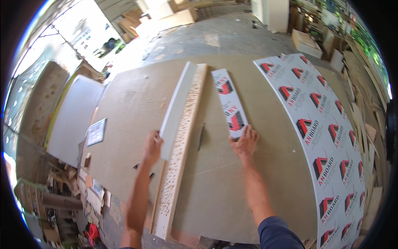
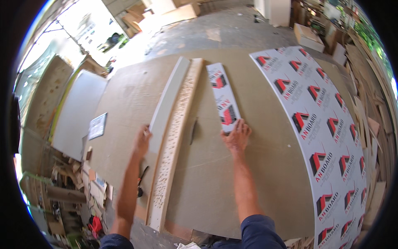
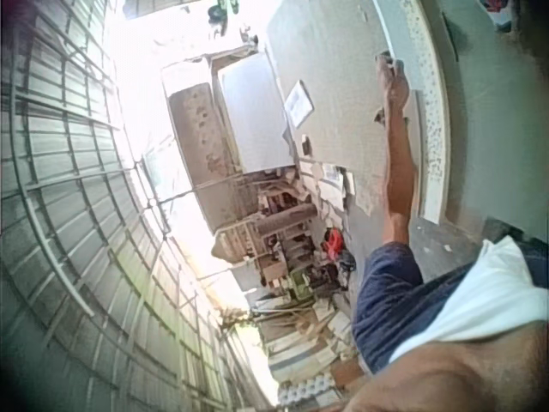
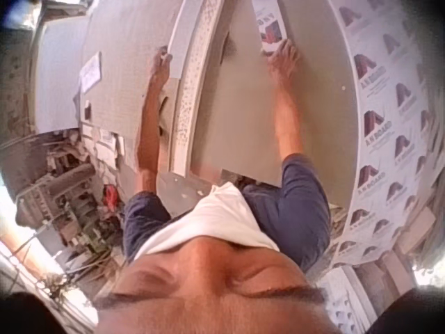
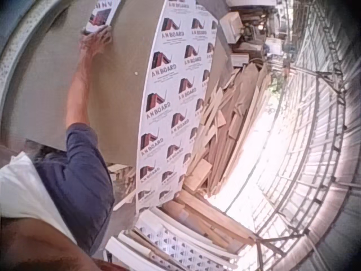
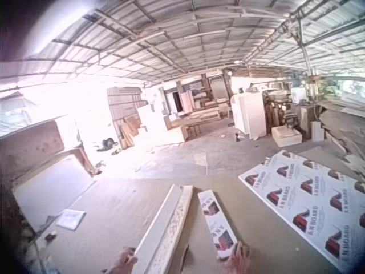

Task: The person aligns a perforated wooden strip with a white board on a workbench. They use a hammer to tap the pieces together and a tape measure to verify alignment. The person repeatedly checks the fit and adjusts the components.

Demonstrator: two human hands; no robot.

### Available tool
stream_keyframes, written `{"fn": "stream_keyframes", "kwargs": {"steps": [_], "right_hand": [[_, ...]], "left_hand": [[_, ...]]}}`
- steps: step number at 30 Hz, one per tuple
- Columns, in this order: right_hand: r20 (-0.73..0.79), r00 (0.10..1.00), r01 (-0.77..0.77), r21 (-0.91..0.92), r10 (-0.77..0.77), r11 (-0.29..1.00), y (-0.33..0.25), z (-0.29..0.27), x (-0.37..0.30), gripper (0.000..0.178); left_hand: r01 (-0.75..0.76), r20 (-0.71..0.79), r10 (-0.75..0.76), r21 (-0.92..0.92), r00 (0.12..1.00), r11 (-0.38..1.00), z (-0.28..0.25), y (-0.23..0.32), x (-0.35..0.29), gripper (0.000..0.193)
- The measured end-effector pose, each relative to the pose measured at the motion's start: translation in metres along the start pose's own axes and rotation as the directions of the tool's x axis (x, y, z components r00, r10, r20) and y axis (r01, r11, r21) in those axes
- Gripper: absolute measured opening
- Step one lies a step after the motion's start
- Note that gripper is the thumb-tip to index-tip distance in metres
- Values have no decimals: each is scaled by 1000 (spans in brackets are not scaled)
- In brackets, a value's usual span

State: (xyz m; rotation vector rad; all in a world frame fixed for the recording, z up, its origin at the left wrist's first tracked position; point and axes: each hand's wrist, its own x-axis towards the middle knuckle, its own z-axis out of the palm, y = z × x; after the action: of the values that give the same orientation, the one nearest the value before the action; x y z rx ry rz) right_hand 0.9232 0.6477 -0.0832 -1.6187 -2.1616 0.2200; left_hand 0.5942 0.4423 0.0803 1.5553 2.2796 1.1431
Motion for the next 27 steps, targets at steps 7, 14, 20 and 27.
{"fn": "stream_keyframes", "kwargs": {"steps": [7,14,20,27], "right_hand": [[-63,993,-102,25,104,994,7,-32,-51,95],[83,962,-253,-93,260,963,6,-111,-204,106],[86,944,-310,-95,318,946,15,-141,-261,116],[283,849,-434,-110,447,894,4,-137,-220,130]], "left_hand": [[56,15,-57,80,998,995,-46,67,-256,20],[254,-30,-252,85,967,964,-51,81,-414,20],[188,40,-191,74,981,979,-52,69,-449,21],[62,33,-70,204,997,977,-26,28,-438,29]]}}
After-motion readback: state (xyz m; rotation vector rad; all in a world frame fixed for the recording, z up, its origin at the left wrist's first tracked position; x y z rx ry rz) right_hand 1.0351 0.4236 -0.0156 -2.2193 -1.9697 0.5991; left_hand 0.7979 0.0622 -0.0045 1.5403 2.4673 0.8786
